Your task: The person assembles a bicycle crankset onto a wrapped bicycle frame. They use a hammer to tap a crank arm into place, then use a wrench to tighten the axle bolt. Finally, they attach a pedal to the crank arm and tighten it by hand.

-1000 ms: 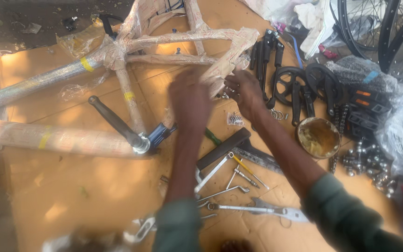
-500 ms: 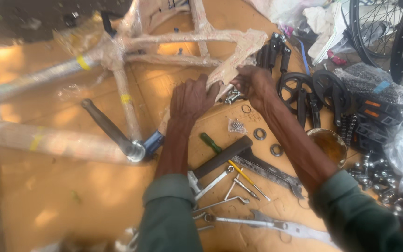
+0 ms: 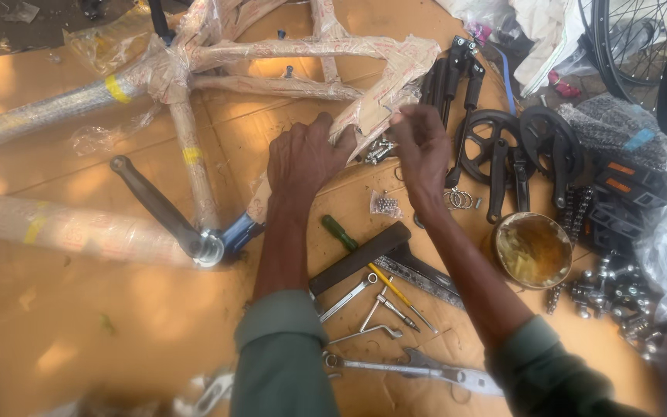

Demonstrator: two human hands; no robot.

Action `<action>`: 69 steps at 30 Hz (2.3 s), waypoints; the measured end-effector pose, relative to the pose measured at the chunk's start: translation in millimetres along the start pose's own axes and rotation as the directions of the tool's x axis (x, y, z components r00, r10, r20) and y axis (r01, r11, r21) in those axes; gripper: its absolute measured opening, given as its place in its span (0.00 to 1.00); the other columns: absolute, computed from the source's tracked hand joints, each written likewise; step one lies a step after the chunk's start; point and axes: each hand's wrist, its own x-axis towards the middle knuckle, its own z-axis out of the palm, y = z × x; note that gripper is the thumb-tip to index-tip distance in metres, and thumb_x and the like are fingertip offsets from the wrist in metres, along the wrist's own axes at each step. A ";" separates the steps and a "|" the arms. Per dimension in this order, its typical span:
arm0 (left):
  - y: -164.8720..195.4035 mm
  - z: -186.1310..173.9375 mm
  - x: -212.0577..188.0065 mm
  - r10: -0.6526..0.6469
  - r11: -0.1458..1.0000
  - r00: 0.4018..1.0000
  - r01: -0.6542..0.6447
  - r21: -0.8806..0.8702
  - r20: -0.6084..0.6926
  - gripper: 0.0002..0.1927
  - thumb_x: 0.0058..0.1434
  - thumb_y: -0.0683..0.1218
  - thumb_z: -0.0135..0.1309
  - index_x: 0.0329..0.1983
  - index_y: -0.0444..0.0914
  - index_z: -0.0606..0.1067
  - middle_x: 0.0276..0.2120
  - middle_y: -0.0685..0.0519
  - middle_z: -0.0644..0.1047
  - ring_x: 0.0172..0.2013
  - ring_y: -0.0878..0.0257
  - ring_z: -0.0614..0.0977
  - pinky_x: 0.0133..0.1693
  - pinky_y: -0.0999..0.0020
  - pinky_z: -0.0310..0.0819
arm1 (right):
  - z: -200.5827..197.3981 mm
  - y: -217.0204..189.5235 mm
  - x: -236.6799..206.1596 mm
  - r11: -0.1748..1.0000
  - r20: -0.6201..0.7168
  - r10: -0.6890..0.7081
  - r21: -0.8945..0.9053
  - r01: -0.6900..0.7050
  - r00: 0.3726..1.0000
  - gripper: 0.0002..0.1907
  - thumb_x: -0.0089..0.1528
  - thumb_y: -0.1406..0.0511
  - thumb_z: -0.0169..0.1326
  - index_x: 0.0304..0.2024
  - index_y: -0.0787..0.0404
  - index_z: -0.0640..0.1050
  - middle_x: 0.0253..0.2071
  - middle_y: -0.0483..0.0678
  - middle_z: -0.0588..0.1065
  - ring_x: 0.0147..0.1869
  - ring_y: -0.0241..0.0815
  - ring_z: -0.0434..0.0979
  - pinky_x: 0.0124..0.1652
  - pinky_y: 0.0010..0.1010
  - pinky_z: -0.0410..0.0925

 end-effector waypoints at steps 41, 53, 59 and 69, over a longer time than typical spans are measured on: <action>-1.0 10.9 13.4 -0.009 0.996 0.988 0.022 -0.081 0.155 0.30 0.63 0.69 0.50 0.44 0.38 0.77 0.37 0.37 0.80 0.40 0.39 0.82 0.45 0.43 0.73 | -107.5 6.9 74.7 0.542 0.038 0.438 -0.808 -0.230 0.898 0.17 0.62 0.60 0.61 0.51 0.60 0.80 0.40 0.50 0.81 0.36 0.46 0.82 0.32 0.36 0.73; -8.7 16.8 -1.4 0.090 0.994 0.993 -0.084 0.077 -0.075 0.21 0.62 0.60 0.57 0.49 0.41 0.76 0.32 0.40 0.81 0.33 0.41 0.83 0.38 0.44 0.75 | 7.2 -44.0 53.2 0.542 0.340 -0.168 -0.752 0.375 0.925 0.12 0.60 0.65 0.62 0.30 0.72 0.80 0.24 0.63 0.77 0.27 0.54 0.81 0.32 0.43 0.74; -10.2 12.7 -3.8 0.165 0.985 0.969 -0.170 -0.010 -0.185 0.26 0.56 0.61 0.60 0.49 0.41 0.76 0.35 0.40 0.82 0.33 0.40 0.83 0.36 0.45 0.75 | -10.8 -2.4 63.5 0.972 0.290 0.174 -0.205 -0.116 0.941 0.10 0.66 0.66 0.54 0.34 0.68 0.79 0.26 0.53 0.79 0.28 0.40 0.83 0.30 0.31 0.78; -12.2 26.2 -9.7 0.259 0.929 0.958 -0.212 0.304 -0.126 0.18 0.67 0.58 0.54 0.46 0.40 0.71 0.28 0.46 0.79 0.25 0.48 0.84 0.25 0.53 0.77 | 22.9 96.1 51.7 0.872 0.233 0.081 0.454 -0.182 0.969 0.12 0.71 0.70 0.53 0.55 0.68 0.72 0.36 0.55 0.77 0.34 0.43 0.78 0.34 0.33 0.74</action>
